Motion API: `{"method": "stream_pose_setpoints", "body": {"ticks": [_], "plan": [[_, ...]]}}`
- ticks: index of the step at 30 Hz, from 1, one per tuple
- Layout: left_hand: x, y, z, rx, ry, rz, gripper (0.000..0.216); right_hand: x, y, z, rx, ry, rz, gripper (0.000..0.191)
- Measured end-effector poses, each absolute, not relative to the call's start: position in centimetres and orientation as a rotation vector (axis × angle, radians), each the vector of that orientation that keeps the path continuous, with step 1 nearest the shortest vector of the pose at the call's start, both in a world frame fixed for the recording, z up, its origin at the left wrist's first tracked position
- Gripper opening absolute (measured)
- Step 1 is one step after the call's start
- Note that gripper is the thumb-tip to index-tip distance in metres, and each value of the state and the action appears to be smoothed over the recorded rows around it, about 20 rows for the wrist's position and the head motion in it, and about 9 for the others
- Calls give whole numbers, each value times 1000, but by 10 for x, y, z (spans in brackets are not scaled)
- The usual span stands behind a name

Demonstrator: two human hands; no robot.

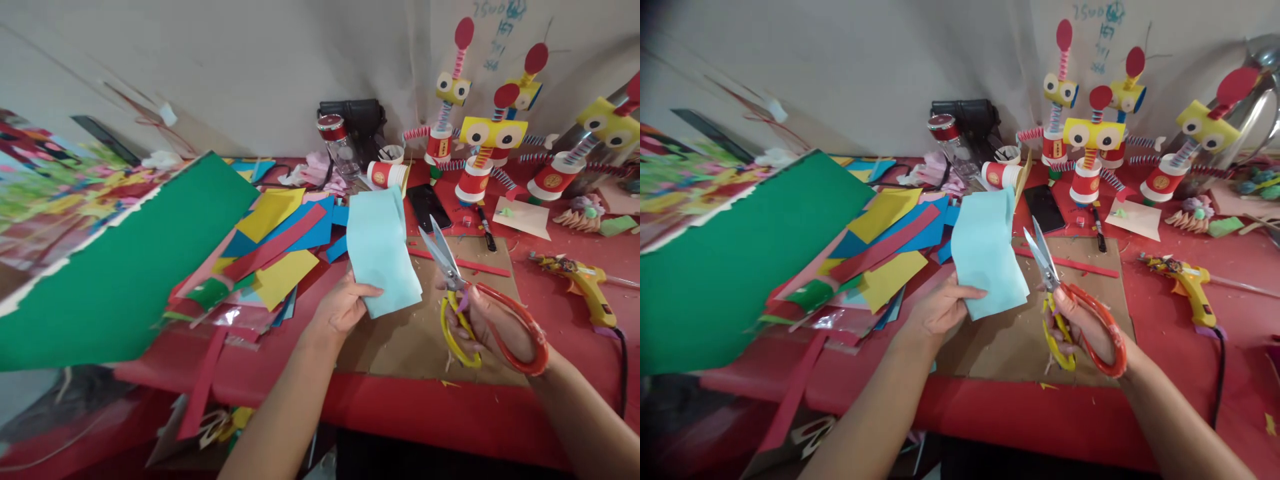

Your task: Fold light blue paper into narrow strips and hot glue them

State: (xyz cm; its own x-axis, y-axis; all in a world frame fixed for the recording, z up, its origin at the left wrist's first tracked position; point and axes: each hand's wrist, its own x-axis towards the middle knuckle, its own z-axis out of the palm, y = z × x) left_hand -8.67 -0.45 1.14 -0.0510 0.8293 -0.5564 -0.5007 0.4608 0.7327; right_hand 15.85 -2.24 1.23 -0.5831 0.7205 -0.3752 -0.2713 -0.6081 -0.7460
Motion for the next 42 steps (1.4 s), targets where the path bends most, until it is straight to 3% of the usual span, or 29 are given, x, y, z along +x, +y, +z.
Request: {"method": "stream_pose_setpoints", "body": {"ticks": [2,7,18,30,34,42], "plan": [[-86,-3,12,346,1193,1141,55,164,-21,14,-1054,-926,2107,56],[-88,0,8,243,1214,1213,31,168,-16,22,-1018,-935,2166,68],[-89,8,9,9,1396,1447,4,162,-20,16,-924,-954,2278,60],[-91,3,5,178,1241,1372,8,147,-30,20,-669,-690,2629,60],[-88,1,9,153,1275,1323,2,142,-26,18,-679,-617,2638,58],[-89,-2,6,150,1263,1249,14,136,-26,15,-664,-582,2569,59]]}}
